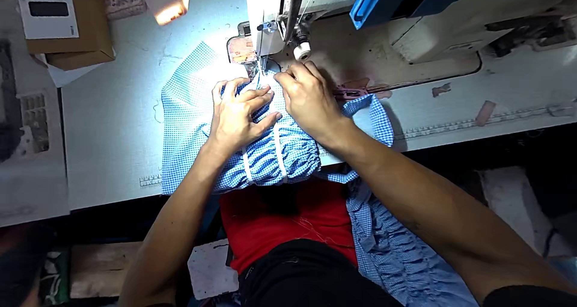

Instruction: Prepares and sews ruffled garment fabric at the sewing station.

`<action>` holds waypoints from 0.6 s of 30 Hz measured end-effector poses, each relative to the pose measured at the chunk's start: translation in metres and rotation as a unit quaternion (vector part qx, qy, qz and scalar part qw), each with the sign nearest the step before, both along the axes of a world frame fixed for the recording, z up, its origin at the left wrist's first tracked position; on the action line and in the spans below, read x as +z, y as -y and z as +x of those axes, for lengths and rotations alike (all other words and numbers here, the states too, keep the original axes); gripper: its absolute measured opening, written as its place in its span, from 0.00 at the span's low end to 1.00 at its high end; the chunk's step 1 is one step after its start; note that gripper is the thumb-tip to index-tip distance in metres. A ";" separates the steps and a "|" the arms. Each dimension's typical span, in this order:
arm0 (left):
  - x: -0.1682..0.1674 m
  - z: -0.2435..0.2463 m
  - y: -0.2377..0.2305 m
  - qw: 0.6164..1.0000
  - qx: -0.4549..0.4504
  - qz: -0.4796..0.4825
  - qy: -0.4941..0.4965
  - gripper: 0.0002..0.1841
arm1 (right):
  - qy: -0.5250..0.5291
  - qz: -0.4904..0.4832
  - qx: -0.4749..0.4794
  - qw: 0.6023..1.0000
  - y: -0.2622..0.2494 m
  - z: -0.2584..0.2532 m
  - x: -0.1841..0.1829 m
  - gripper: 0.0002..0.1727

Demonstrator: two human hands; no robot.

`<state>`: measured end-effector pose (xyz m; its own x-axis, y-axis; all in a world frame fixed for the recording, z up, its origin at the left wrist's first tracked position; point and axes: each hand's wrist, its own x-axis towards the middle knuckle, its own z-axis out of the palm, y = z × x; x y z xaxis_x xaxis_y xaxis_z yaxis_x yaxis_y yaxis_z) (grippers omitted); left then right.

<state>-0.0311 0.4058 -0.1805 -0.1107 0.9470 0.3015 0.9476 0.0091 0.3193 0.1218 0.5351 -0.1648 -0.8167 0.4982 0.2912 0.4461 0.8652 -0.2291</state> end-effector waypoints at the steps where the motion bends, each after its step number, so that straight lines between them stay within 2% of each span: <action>1: 0.004 0.002 0.002 1.000 -0.005 -0.002 -0.024 0.25 | -0.006 -0.010 -0.008 1.000 0.007 0.002 0.006 0.15; 3: 0.014 0.015 0.007 0.997 -0.033 -0.003 -0.068 0.19 | -0.058 -0.045 -0.023 0.997 0.028 0.010 0.015 0.16; 5: 0.015 0.031 0.015 0.996 -0.071 0.000 -0.045 0.17 | -0.081 -0.094 -0.030 0.992 0.044 0.019 0.008 0.17; 7: 0.010 0.033 0.022 0.996 -0.093 0.008 -0.002 0.21 | -0.067 -0.090 -0.041 0.993 0.035 0.020 -0.005 0.19; 8: 0.007 0.030 0.024 0.995 -0.094 0.008 0.012 0.27 | -0.047 -0.072 -0.042 0.995 0.026 0.019 -0.007 0.20; 10: 0.005 0.026 0.029 0.996 -0.086 -0.015 0.013 0.35 | 0.022 -0.031 -0.033 0.999 0.012 0.019 -0.004 0.23; 11: 0.004 0.025 0.029 0.997 -0.080 -0.016 0.010 0.35 | 0.048 -0.014 -0.030 0.998 0.007 0.018 0.000 0.25; 16: 0.006 0.031 0.027 0.997 -0.066 0.027 -0.003 0.16 | 0.075 0.003 -0.030 0.997 -0.002 0.016 0.003 0.26; 18: 0.004 0.037 0.030 0.994 -0.092 0.052 0.015 0.13 | 0.065 0.012 -0.029 0.997 0.001 0.017 0.002 0.25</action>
